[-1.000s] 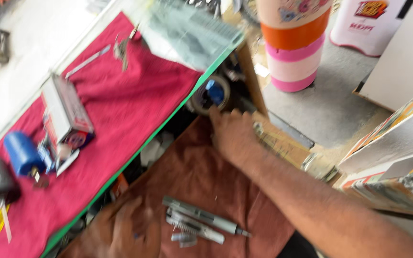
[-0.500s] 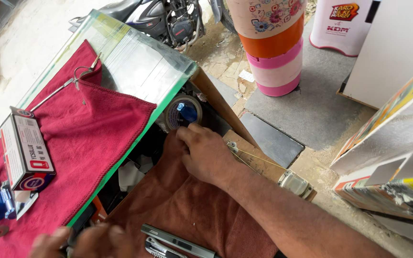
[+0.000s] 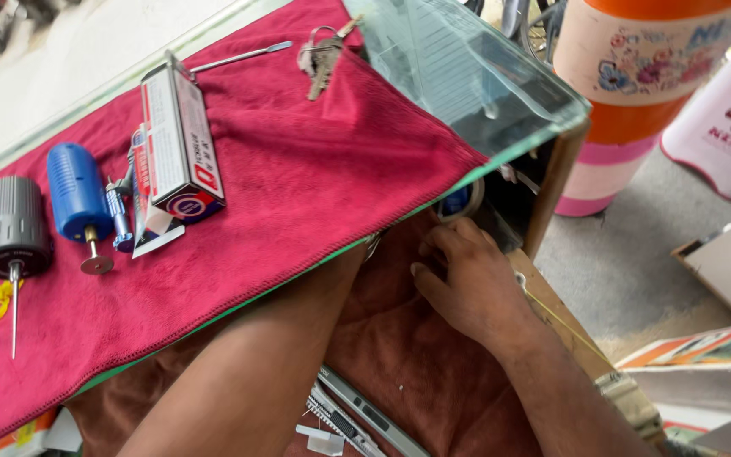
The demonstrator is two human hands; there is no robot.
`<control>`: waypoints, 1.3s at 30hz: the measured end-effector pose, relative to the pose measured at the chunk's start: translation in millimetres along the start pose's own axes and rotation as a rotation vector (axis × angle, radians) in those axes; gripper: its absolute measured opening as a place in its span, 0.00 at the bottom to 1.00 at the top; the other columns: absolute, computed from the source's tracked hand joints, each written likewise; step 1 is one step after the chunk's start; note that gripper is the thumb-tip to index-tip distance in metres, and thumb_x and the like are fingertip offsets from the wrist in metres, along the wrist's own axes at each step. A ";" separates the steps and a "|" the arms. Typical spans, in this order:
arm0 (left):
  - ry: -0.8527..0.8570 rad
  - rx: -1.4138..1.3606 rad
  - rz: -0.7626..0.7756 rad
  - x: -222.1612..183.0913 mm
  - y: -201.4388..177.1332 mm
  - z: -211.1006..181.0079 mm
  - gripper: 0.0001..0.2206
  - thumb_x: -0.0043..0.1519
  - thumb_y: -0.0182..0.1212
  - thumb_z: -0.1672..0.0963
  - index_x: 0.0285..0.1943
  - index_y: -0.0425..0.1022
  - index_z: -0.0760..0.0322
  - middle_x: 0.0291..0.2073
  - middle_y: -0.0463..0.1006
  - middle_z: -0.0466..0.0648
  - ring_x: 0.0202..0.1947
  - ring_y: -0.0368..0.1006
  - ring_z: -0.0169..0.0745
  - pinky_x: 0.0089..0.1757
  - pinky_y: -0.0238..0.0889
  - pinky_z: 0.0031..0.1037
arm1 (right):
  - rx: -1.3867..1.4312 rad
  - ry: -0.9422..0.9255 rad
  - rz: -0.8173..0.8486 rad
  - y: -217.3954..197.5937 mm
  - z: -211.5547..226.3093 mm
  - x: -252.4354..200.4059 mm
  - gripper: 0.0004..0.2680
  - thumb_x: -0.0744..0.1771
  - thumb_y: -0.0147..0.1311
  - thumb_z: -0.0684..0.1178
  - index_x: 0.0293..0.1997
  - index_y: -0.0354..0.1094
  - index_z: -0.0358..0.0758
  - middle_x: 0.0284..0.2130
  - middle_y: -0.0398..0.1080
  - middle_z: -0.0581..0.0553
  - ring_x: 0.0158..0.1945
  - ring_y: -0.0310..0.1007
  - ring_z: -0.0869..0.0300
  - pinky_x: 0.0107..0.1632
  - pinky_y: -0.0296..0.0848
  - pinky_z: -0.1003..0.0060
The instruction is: The person disassembles and handles internal components of a mobile phone by hand and using a thin tool, removing a circuit board and picking up small screws from a brown towel.
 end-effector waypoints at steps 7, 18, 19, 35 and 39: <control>-0.137 -0.042 -0.106 -18.3 10.4 14.0 0.09 0.65 0.62 0.56 0.50 0.78 0.65 0.43 0.82 0.54 0.43 0.78 0.55 0.44 0.70 0.42 | -0.071 0.043 0.096 5.0 6.5 7.5 0.08 0.62 0.62 0.50 0.39 0.73 0.40 0.39 0.70 0.42 0.45 0.73 0.48 0.48 0.73 0.53; 0.034 -0.381 -0.510 -106.6 -75.6 2.3 0.07 0.67 0.63 0.58 0.51 0.80 0.64 0.42 0.83 0.51 0.42 0.81 0.48 0.44 0.73 0.36 | -0.140 -0.169 -0.141 14.0 -6.8 3.7 0.09 0.63 0.63 0.46 0.44 0.73 0.36 0.43 0.75 0.38 0.48 0.74 0.43 0.53 0.72 0.50; 0.020 -0.455 -0.487 -124.4 -97.7 3.7 0.07 0.67 0.63 0.58 0.51 0.80 0.64 0.42 0.84 0.51 0.42 0.81 0.48 0.44 0.73 0.35 | -0.132 -0.208 -0.165 12.3 -2.9 0.3 0.09 0.64 0.62 0.46 0.46 0.73 0.36 0.44 0.76 0.38 0.49 0.75 0.44 0.53 0.73 0.50; 0.197 -0.602 -0.237 -394.2 -258.5 20.8 0.14 0.62 0.71 0.54 0.54 0.78 0.61 0.40 0.81 0.45 0.42 0.79 0.44 0.44 0.72 0.33 | 0.144 -0.649 0.188 97.8 185.4 -212.9 0.16 0.63 0.62 0.48 0.54 0.67 0.39 0.36 0.75 0.45 0.37 0.78 0.58 0.40 0.77 0.64; 0.155 -0.478 -0.202 -410.1 -249.1 35.6 0.22 0.60 0.71 0.46 0.57 0.76 0.59 0.47 0.80 0.45 0.49 0.76 0.46 0.53 0.67 0.39 | 0.431 -0.065 0.230 117.9 130.7 -202.5 0.07 0.69 0.57 0.48 0.43 0.71 0.35 0.30 0.75 0.41 0.33 0.74 0.55 0.39 0.74 0.60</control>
Point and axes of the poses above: each hand's wrist, its own x-axis towards the middle knuckle, its own y-axis out of the palm, z = x × y, the point moved 4 cm from there along x, towards the middle knuckle
